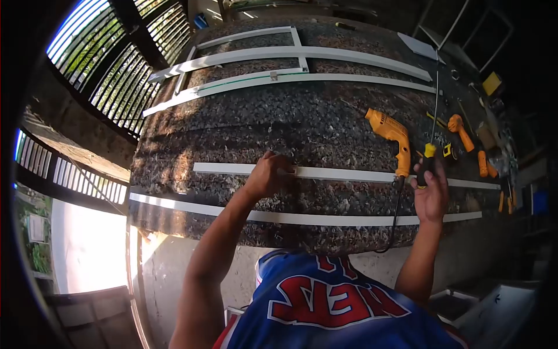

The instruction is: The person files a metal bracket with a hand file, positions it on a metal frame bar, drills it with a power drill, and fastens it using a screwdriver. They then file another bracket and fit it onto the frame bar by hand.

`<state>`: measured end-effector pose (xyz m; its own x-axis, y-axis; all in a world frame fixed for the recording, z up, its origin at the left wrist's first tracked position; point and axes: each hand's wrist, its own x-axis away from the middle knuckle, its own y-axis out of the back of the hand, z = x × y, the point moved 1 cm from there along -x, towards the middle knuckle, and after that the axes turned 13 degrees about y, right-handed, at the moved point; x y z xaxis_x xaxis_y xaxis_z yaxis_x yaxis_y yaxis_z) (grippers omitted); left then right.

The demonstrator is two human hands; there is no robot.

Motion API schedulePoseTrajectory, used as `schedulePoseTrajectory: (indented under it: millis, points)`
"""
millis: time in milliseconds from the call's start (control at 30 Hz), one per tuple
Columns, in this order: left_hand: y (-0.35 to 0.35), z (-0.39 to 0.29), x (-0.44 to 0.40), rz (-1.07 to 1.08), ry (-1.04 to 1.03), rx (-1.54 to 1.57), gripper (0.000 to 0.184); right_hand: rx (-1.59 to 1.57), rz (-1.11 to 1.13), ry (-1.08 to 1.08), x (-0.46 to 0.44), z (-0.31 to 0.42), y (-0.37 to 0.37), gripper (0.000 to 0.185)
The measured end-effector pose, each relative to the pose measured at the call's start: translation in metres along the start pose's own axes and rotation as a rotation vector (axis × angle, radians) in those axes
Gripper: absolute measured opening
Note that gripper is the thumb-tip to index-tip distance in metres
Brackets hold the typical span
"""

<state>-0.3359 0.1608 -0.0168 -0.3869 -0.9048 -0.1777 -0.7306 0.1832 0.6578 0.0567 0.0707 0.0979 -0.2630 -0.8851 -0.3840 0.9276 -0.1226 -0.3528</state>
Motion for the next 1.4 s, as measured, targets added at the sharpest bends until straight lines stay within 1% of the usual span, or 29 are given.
schedulePoseTrajectory:
  millis: [67, 100, 167, 200, 233, 267, 367, 400, 467, 567, 600, 633, 667, 733, 767, 833, 933, 1000, 1067, 1133, 1167, 1267, 1300, 1400]
  points:
    - [0.005, -0.005, -0.001, 0.036, 0.029, 0.002, 0.026, -0.012, 0.037, 0.038, 0.01, -0.005, -0.01, 0.046]
    - [0.006, -0.005, -0.001, 0.043, 0.033, 0.003, 0.026, 0.008, -0.032, 0.106, 0.014, -0.004, -0.02, 0.043]
    - [0.006, -0.005, -0.001, 0.061, 0.044, 0.003, 0.025, 0.072, -0.124, 0.2, 0.016, -0.002, -0.011, 0.04]
    - [0.005, -0.001, -0.002, 0.052, 0.017, -0.004, 0.02, 0.103, -0.17, 0.247, 0.016, 0.001, -0.013, 0.039]
    - [0.003, 0.002, -0.002, 0.043, -0.011, -0.011, 0.016, 0.099, -0.172, 0.291, 0.015, 0.008, -0.014, 0.034]
    - [0.001, 0.004, -0.001, 0.035, -0.038, -0.018, 0.014, 0.137, -0.165, 0.315, 0.014, 0.014, -0.015, 0.034]
    - [0.002, 0.003, -0.001, 0.039, -0.003, -0.034, 0.009, 0.241, -0.138, 0.408, 0.006, 0.033, -0.039, 0.032]
    - [0.004, -0.002, -0.001, 0.042, -0.026, -0.067, 0.011, 0.293, -0.09, 0.45, 0.002, 0.039, -0.047, 0.032]
    - [0.009, -0.009, -0.001, 0.048, -0.073, -0.135, 0.02, 0.396, 0.007, 0.531, -0.006, 0.05, -0.063, 0.033]
    - [0.007, -0.008, -0.001, 0.04, 0.012, -0.08, 0.019, 0.533, 0.048, 0.594, -0.016, 0.057, -0.086, 0.035]
    - [0.006, -0.007, -0.002, 0.035, 0.027, -0.064, 0.016, 0.578, 0.07, 0.616, -0.02, 0.057, -0.095, 0.036]
    - [0.005, -0.007, -0.002, 0.03, 0.043, -0.047, 0.013, 0.543, 0.085, 0.65, -0.021, 0.056, -0.108, 0.042]
    - [0.004, -0.006, -0.002, 0.026, 0.059, -0.029, 0.01, 0.566, 0.151, 0.701, -0.025, 0.056, -0.119, 0.043]
    - [0.002, -0.004, -0.003, 0.035, 0.076, -0.016, 0.016, 0.611, 0.287, 0.799, -0.034, 0.054, -0.137, 0.046]
    - [0.002, -0.002, -0.002, 0.041, 0.087, -0.012, 0.02, 0.599, 0.335, 0.787, -0.038, 0.05, -0.146, 0.045]
    - [0.003, -0.005, -0.002, 0.033, 0.087, -0.008, 0.02, 0.573, 0.427, 0.761, -0.043, 0.04, -0.161, 0.044]
    - [0.002, -0.008, -0.001, 0.007, 0.087, 0.012, 0.018, 0.813, 0.592, 0.763, -0.046, 0.033, -0.181, 0.05]
    - [0.001, -0.008, -0.002, -0.001, 0.089, 0.026, 0.017, 0.861, 0.661, 0.921, -0.052, 0.025, -0.193, 0.05]
    - [0.001, -0.008, -0.002, 0.007, 0.088, 0.039, 0.018, 0.862, 0.664, 0.918, -0.053, 0.017, -0.2, 0.045]
    - [0.001, -0.008, -0.001, 0.003, 0.099, 0.054, 0.017, 0.835, 0.68, 0.921, -0.054, 0.007, -0.206, 0.045]
    - [0.0, -0.007, -0.001, 0.0, 0.106, 0.064, 0.017, 0.836, 0.697, 0.881, -0.054, 0.005, -0.207, 0.044]
    - [-0.002, -0.005, -0.002, 0.078, 0.253, 0.13, 0.017, 0.814, 0.74, 0.828, -0.056, -0.004, -0.211, 0.043]
    - [-0.002, -0.005, -0.001, 0.089, 0.289, 0.142, 0.017, 0.756, 0.744, 0.899, -0.058, -0.009, -0.213, 0.045]
    - [-0.002, -0.004, -0.001, 0.087, 0.279, 0.126, 0.018, 0.755, 0.759, 0.89, -0.059, -0.013, -0.214, 0.045]
